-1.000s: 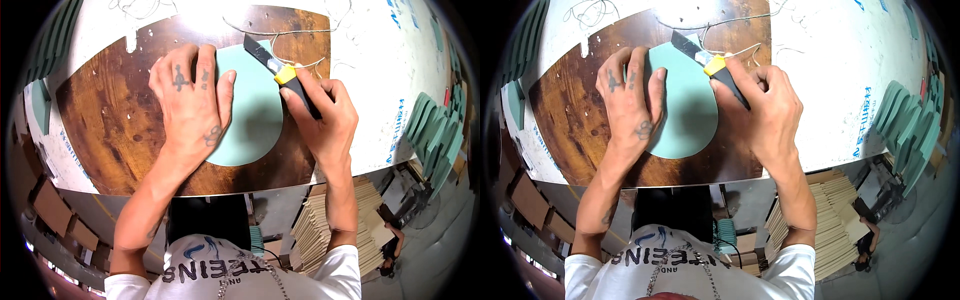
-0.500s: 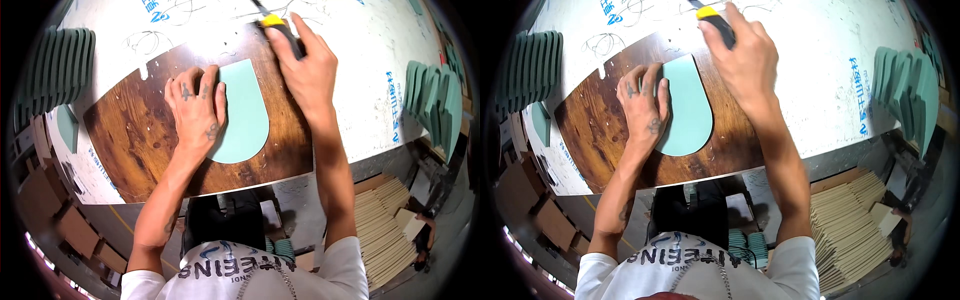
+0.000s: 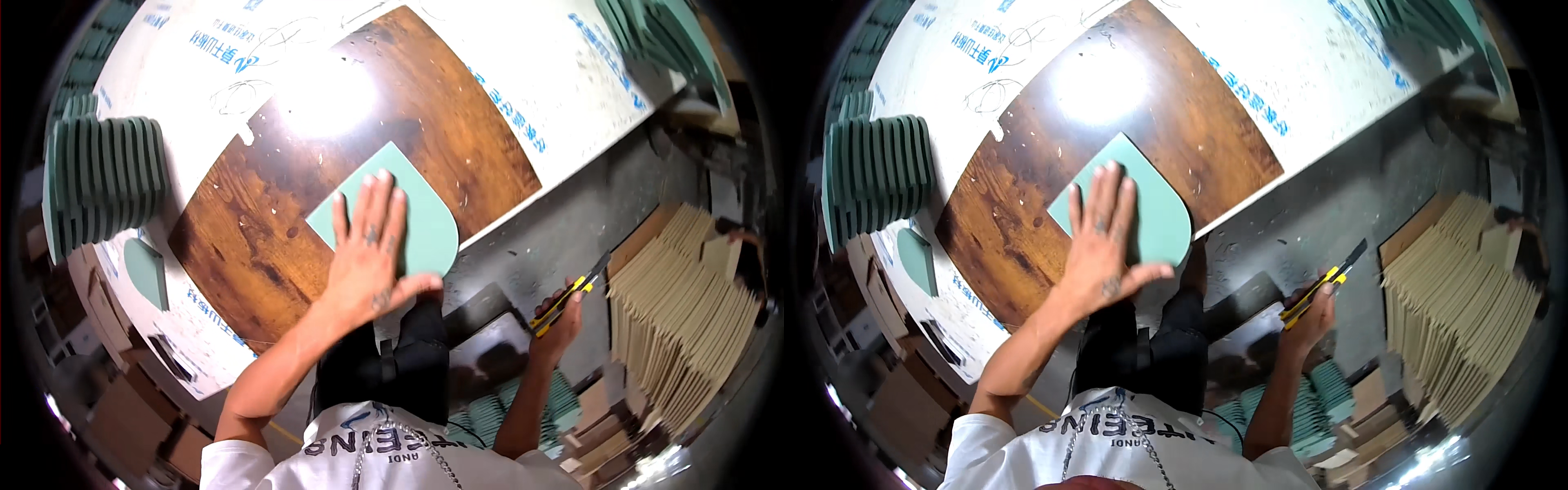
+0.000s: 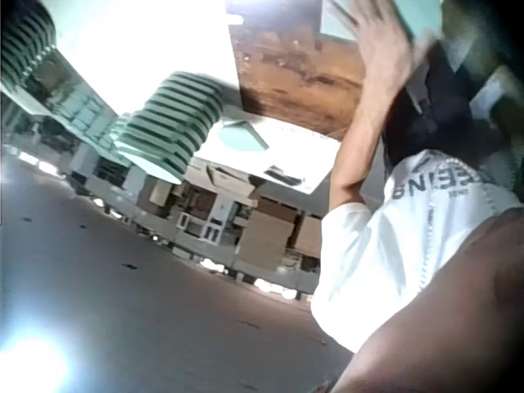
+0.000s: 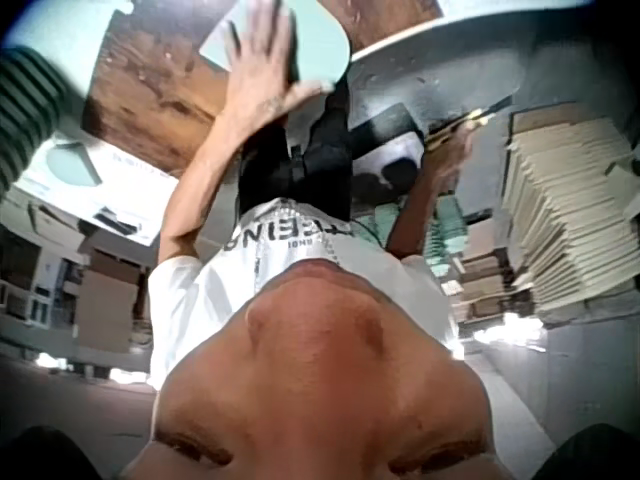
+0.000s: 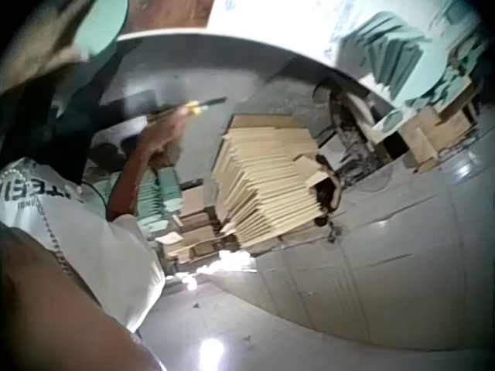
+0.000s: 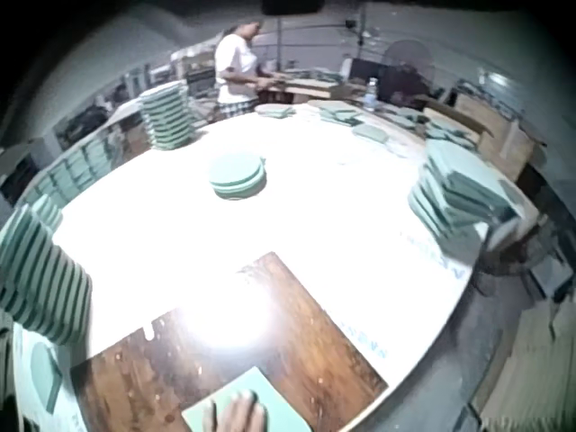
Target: Trimming the edges of light green foam pads using a utility knife on a wooden surface.
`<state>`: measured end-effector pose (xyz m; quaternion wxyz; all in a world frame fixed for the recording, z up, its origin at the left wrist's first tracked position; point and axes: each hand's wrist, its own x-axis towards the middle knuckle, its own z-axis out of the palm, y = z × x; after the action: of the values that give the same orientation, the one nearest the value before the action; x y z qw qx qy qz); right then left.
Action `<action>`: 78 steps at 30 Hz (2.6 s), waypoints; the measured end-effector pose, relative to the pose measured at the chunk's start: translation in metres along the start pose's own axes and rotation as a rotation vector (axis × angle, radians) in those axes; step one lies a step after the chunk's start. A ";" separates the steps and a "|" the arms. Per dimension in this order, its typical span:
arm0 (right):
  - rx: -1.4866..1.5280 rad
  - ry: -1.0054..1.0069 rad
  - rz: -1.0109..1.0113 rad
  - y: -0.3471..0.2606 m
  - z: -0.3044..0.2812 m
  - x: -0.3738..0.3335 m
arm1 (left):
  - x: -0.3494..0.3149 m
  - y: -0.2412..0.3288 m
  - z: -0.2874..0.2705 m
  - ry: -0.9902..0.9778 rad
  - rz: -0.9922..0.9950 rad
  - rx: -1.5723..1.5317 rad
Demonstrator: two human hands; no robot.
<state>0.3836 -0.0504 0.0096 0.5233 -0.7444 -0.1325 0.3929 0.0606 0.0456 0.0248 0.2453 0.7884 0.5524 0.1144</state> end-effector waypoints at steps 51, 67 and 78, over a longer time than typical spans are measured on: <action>-0.973 -0.355 -1.145 -0.003 0.095 -0.026 | 0.092 -0.049 0.012 0.572 0.020 0.287; -0.882 -0.456 -1.255 -0.035 0.167 0.041 | 0.091 -0.052 0.016 0.620 0.036 0.230; -0.853 -0.538 -1.203 -0.044 0.164 0.048 | 0.115 -0.081 -0.013 0.517 0.345 0.014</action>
<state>0.3061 0.1081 0.0037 0.2650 -0.5609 -0.7745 0.1239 0.0306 0.1776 -0.0162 0.0681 0.8168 0.4555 0.3475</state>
